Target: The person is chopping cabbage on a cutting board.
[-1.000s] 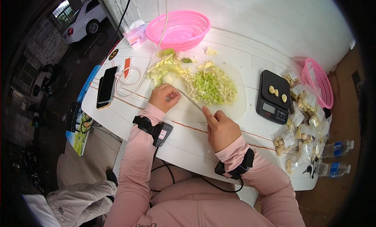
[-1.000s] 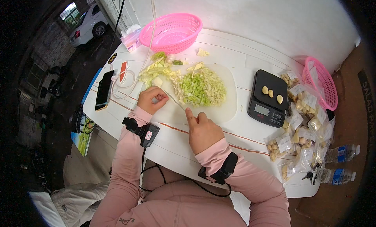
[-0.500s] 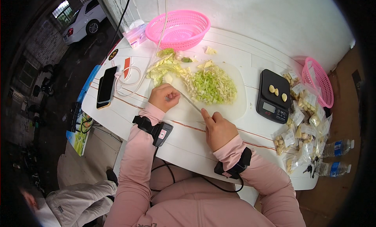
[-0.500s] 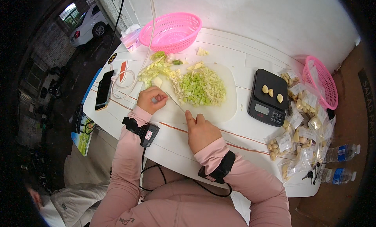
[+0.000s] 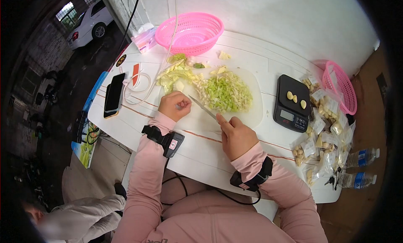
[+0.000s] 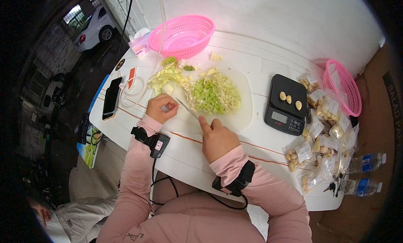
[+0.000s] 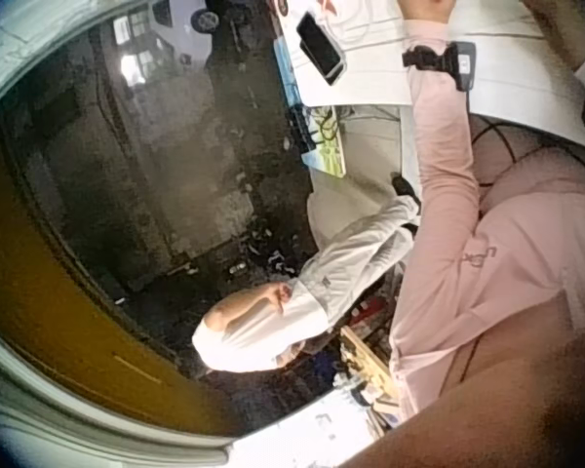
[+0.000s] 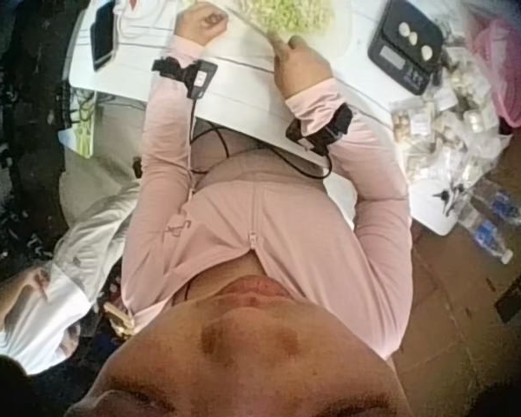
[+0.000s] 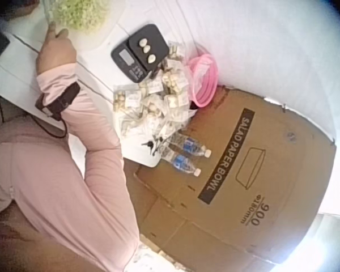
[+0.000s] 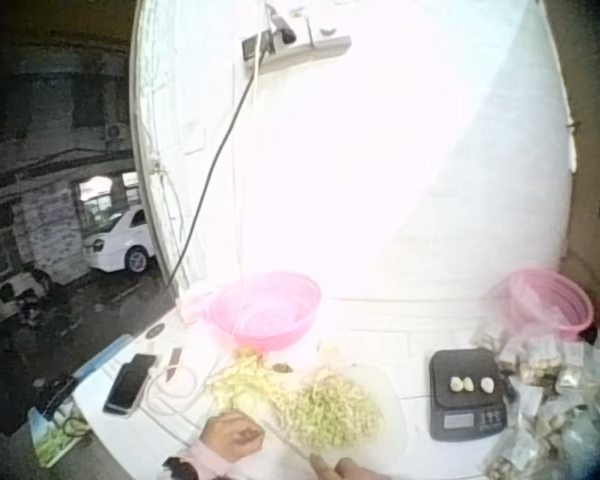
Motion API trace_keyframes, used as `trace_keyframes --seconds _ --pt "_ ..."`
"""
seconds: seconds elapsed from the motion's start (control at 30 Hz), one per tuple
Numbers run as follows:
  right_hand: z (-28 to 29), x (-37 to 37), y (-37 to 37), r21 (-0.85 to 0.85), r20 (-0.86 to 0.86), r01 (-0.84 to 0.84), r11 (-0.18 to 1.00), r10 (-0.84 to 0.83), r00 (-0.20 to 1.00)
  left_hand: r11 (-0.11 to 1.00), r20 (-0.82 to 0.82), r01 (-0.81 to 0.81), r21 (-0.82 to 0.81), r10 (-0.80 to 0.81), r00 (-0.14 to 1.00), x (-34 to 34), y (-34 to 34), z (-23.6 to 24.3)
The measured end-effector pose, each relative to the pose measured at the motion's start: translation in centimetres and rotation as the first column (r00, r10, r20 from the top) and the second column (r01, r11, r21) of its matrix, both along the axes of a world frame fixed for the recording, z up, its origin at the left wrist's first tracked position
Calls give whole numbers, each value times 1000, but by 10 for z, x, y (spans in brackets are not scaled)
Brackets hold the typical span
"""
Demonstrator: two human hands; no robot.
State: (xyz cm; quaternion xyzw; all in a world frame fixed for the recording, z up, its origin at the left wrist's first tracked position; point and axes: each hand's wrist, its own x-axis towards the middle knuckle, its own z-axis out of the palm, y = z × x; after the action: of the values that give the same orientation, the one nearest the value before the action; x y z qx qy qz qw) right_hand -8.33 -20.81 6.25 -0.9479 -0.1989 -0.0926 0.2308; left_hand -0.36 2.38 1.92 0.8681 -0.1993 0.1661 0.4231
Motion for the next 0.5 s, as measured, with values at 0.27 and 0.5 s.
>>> trace_keyframes --seconds 0.27,0.5 --pt "-3 -3 3 -42 -24 -12 999 11 1000 999 16 -8 37 7 1000 1 2 0" --pt "-12 -5 6 -117 -9 -24 993 24 1000 1000 9 -1 29 0 1000 2 -1 0"
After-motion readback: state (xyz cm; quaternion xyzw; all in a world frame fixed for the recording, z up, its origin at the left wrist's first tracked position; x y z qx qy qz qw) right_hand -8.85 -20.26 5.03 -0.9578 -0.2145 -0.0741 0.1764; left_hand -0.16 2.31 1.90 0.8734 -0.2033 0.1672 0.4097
